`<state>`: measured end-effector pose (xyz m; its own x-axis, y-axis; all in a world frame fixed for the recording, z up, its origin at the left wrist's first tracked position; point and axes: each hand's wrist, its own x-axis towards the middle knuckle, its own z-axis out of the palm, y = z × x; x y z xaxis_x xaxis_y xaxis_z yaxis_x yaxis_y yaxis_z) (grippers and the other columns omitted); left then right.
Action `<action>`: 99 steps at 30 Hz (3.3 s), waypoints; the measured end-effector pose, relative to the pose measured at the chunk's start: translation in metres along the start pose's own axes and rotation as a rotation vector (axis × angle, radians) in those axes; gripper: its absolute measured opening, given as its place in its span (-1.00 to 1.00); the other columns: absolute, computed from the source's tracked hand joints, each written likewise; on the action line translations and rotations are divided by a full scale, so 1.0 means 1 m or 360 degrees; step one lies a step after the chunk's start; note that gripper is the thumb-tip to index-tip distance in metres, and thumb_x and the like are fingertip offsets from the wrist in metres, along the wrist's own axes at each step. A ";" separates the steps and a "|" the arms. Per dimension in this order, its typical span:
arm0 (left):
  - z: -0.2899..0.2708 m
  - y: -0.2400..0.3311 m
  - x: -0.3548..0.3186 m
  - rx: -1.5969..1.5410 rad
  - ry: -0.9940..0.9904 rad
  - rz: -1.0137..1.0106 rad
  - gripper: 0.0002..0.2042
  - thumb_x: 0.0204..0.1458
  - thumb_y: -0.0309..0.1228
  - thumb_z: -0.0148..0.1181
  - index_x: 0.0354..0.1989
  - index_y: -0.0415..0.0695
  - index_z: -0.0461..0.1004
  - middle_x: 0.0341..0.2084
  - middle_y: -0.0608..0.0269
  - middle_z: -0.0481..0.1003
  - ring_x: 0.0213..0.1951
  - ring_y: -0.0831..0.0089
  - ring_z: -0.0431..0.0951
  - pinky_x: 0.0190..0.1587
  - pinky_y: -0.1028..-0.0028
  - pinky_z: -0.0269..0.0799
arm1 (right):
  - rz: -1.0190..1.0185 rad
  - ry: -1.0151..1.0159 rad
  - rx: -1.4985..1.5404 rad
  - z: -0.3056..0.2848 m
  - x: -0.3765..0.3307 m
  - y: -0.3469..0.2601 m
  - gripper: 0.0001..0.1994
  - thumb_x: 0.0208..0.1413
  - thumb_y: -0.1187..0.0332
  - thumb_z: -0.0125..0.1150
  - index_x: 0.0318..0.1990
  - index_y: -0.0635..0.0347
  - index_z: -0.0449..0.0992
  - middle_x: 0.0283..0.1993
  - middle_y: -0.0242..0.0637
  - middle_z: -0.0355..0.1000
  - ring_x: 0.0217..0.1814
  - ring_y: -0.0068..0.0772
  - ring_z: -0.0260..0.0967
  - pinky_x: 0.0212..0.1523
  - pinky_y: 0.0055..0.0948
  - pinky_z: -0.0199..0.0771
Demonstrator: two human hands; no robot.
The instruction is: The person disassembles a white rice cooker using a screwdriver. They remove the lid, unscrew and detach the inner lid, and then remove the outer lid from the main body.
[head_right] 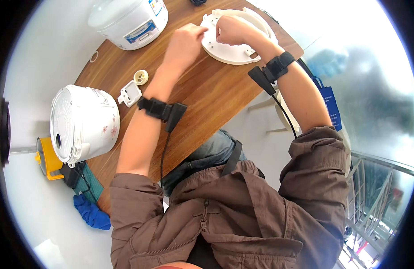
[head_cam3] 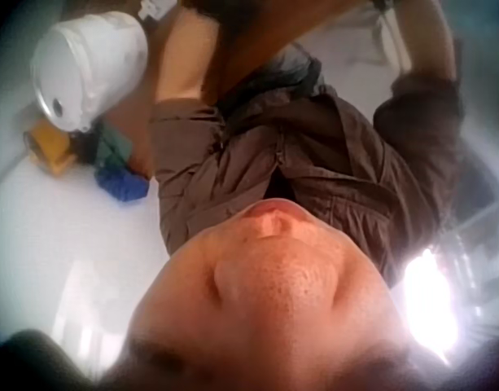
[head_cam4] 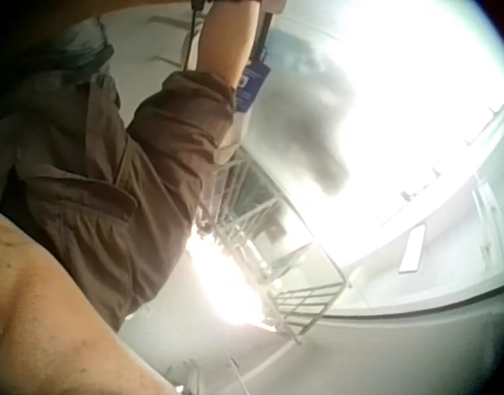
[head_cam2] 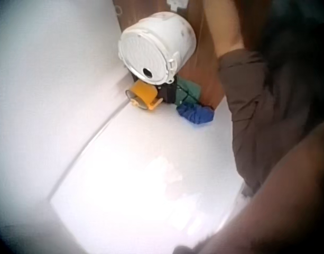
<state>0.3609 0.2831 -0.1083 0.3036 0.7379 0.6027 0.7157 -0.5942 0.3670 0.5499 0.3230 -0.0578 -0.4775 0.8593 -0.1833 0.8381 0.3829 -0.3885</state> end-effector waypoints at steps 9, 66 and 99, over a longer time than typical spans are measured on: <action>-0.106 0.005 -0.060 0.0155 -0.0031 -0.0379 -0.82 0.17 -0.57 0.15 -0.12 -0.19 0.65 -0.27 0.02 0.63 -0.22 0.10 0.65 -0.15 0.27 0.53 | -0.0053 0.0196 0.0058 -0.003 -0.003 -0.001 -0.80 0.13 0.32 0.24 -0.22 0.24 0.67 -0.45 -0.26 0.57 -0.48 -0.43 0.52 -0.39 -0.41 0.54; -0.089 0.061 -0.171 -0.0616 -0.0328 -0.0271 -0.90 0.10 -0.52 0.26 -0.22 -0.14 0.60 -0.34 0.20 0.47 -0.23 0.16 0.53 -0.18 0.23 0.49 | -0.0069 0.0444 -0.0154 -0.021 -0.036 -0.066 -0.78 0.16 0.25 0.33 -0.18 0.22 0.64 -0.32 -0.17 0.59 -0.32 -0.29 0.51 -0.15 -0.28 0.51; -0.127 0.022 -0.159 0.0910 -0.0147 -0.0585 -0.84 0.06 -0.59 0.17 -0.20 -0.16 0.41 -0.21 0.10 0.35 -0.14 0.14 0.44 -0.03 0.18 0.28 | -0.0553 0.0776 -0.0003 0.043 0.000 -0.111 -0.57 -0.04 0.22 0.40 -0.02 0.25 0.65 -0.03 0.04 0.59 0.07 0.05 0.54 0.11 -0.10 0.55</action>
<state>0.2483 0.1125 -0.1058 0.0119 0.8987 0.4385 0.9944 -0.0566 0.0890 0.4459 0.2660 -0.0537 -0.5479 0.7401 0.3899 0.6554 0.6694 -0.3497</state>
